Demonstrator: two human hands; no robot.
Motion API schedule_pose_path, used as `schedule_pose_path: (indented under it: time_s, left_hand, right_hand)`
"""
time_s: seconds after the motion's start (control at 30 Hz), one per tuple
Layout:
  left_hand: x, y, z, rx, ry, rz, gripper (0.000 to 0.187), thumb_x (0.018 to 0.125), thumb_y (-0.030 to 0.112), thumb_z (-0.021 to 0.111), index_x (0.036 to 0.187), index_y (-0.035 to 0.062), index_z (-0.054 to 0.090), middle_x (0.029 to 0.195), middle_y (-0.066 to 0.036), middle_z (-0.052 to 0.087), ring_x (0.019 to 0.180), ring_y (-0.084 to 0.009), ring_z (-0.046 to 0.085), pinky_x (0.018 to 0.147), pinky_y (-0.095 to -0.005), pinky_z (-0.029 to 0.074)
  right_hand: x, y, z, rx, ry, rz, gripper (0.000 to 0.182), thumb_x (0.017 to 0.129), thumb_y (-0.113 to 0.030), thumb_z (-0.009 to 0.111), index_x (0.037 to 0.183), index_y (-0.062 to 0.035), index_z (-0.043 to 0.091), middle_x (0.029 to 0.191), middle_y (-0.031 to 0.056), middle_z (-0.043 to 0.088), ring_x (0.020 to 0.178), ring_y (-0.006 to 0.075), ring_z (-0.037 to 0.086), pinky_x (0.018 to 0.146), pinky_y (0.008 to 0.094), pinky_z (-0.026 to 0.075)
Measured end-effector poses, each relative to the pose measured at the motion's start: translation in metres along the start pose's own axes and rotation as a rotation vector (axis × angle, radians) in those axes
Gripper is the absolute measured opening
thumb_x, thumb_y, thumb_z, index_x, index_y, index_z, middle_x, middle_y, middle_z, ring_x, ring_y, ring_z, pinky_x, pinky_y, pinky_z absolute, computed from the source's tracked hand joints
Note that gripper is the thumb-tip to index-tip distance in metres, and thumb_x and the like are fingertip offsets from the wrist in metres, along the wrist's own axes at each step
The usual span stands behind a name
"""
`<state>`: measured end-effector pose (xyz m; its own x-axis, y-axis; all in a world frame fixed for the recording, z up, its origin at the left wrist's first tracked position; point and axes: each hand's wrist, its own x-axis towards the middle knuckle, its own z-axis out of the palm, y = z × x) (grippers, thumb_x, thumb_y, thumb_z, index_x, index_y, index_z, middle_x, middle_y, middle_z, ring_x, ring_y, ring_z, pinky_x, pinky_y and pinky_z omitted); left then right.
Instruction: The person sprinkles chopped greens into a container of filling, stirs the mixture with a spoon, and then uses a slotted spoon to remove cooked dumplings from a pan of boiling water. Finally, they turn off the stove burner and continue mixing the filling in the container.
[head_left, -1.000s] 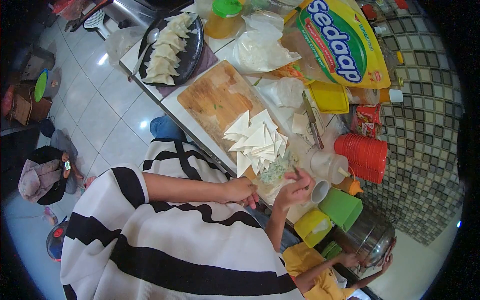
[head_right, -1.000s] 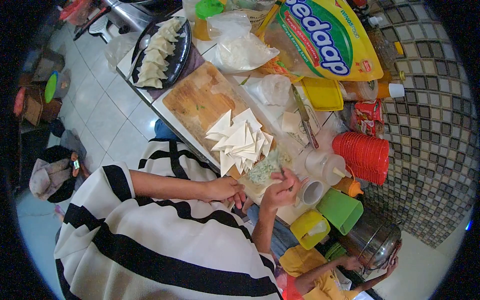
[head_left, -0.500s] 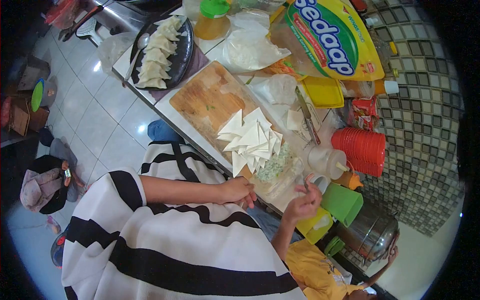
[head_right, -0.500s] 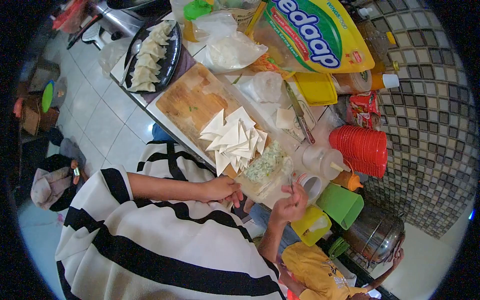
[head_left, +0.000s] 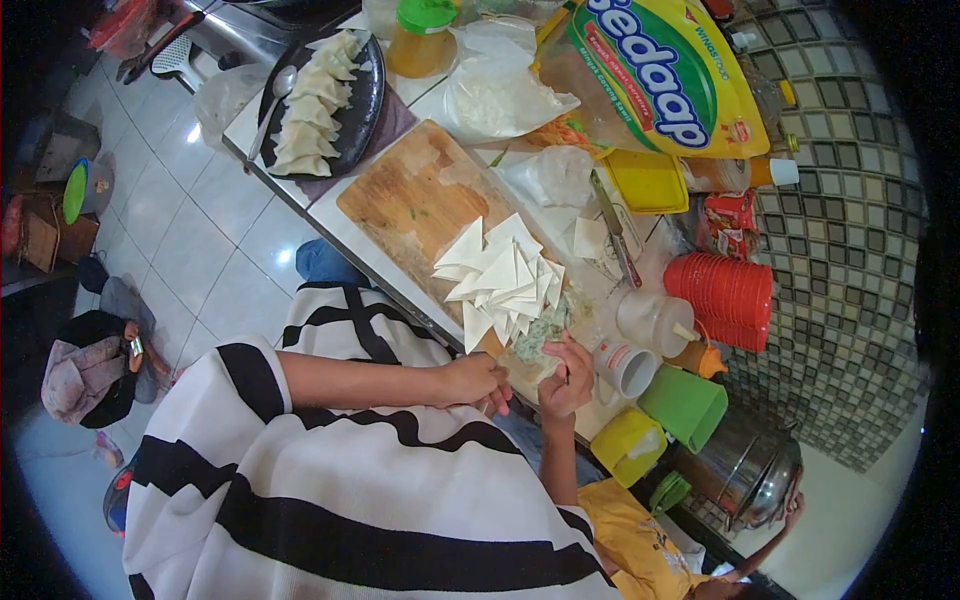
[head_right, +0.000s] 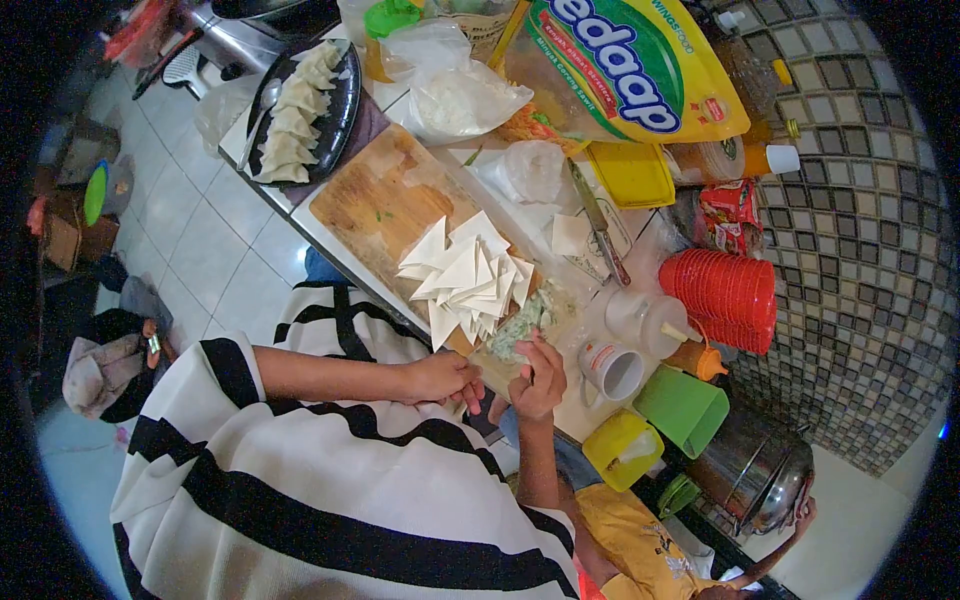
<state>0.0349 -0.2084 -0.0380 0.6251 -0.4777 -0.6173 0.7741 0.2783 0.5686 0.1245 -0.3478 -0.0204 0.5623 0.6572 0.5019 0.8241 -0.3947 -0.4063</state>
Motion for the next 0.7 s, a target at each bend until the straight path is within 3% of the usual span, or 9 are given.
schedule_pose_path:
  time_s: [0.13, 0.2, 0.3, 0.33, 0.4, 0.43, 0.53, 0.7]
  left_hand:
    - [0.002, -0.003, 0.0, -0.052, -0.001, 0.03, 0.037, 0.093, 0.028, 0.031, 0.091, 0.0031, 0.058, 0.076, -0.003, 0.064, 0.06, -0.0074, 0.041, 0.049, -0.022, 0.037]
    - [0.006, -0.007, -0.002, -0.063, -0.014, 0.034, 0.037, 0.093, 0.028, 0.031, 0.091, 0.0028, 0.058, 0.076, -0.003, 0.064, 0.059, -0.0071, 0.04, 0.048, -0.0216, 0.036]
    - [0.006, -0.008, -0.001, -0.108, -0.03, 0.026, 0.036, 0.094, 0.027, 0.031, 0.092, 0.0018, 0.057, 0.076, -0.004, 0.065, 0.058, -0.0065, 0.039, 0.047, -0.0208, 0.035]
    - [0.005, -0.007, -0.001, -0.142, -0.027, 0.017, 0.036, 0.094, 0.027, 0.031, 0.092, 0.0012, 0.057, 0.077, -0.004, 0.065, 0.058, -0.0062, 0.038, 0.046, -0.0205, 0.035]
    - [0.001, -0.003, -0.001, -0.104, -0.016, 0.034, 0.036, 0.094, 0.027, 0.031, 0.093, 0.0006, 0.056, 0.078, -0.005, 0.064, 0.058, -0.006, 0.038, 0.046, -0.0203, 0.034]
    - [0.0, -0.002, -0.001, -0.07, -0.001, 0.054, 0.036, 0.094, 0.027, 0.031, 0.094, 0.0, 0.055, 0.078, -0.006, 0.064, 0.057, -0.0059, 0.038, 0.045, -0.0201, 0.034]
    - [0.008, -0.009, -0.001, -0.04, -0.011, 0.079, 0.036, 0.094, 0.027, 0.031, 0.094, -0.0003, 0.055, 0.078, -0.007, 0.064, 0.056, -0.0061, 0.037, 0.044, -0.0199, 0.033]
    - [0.002, -0.003, 0.0, -0.08, -0.019, 0.057, 0.035, 0.094, 0.026, 0.032, 0.09, 0.0008, 0.056, 0.077, -0.006, 0.064, 0.056, -0.0063, 0.038, 0.044, -0.0201, 0.033]
  right_hand:
    - [-0.016, -0.012, -0.015, 0.026, -0.018, 0.022, 0.025, 0.093, -0.02, 0.037, 0.091, -0.0003, 0.052, 0.079, 0.0109, 0.062, 0.084, 0.0297, 0.061, 0.072, 0.0367, 0.049]
    - [-0.032, -0.022, -0.025, 0.139, -0.156, 0.047, 0.019, 0.089, -0.016, 0.045, 0.094, 0.0004, 0.054, 0.087, 0.0173, 0.06, 0.082, 0.0323, 0.06, 0.073, 0.0382, 0.05]
    - [-0.039, -0.036, -0.038, 0.23, -0.176, 0.102, 0.021, 0.09, -0.017, 0.044, 0.094, 0.0007, 0.055, 0.086, 0.0181, 0.061, 0.079, 0.0315, 0.061, 0.072, 0.0385, 0.05]
    - [-0.036, -0.034, -0.041, 0.226, -0.173, 0.103, 0.021, 0.09, -0.017, 0.044, 0.094, 0.0007, 0.055, 0.086, 0.0181, 0.061, 0.079, 0.0315, 0.061, 0.072, 0.0385, 0.05]
    - [-0.027, -0.026, -0.05, 0.177, 0.056, 0.128, 0.019, 0.089, -0.014, 0.045, 0.096, 0.0007, 0.055, 0.085, 0.0165, 0.062, 0.077, 0.0308, 0.061, 0.074, 0.0378, 0.049]
    - [-0.019, -0.026, -0.051, -0.019, 0.089, 0.134, 0.025, 0.093, -0.018, 0.037, 0.091, -0.0005, 0.054, 0.072, 0.0123, 0.062, 0.079, 0.0295, 0.059, 0.076, 0.0375, 0.047]
    - [-0.009, -0.004, -0.04, -0.138, 0.065, 0.117, 0.022, 0.092, -0.015, 0.039, 0.091, 0.0, 0.054, 0.074, 0.012, 0.061, 0.082, 0.029, 0.058, 0.079, 0.0372, 0.047]
    - [-0.004, 0.013, -0.009, -0.065, -0.013, 0.061, 0.017, 0.09, -0.011, 0.041, 0.092, 0.0009, 0.054, 0.081, 0.0125, 0.059, 0.087, 0.0292, 0.058, 0.078, 0.0368, 0.047]
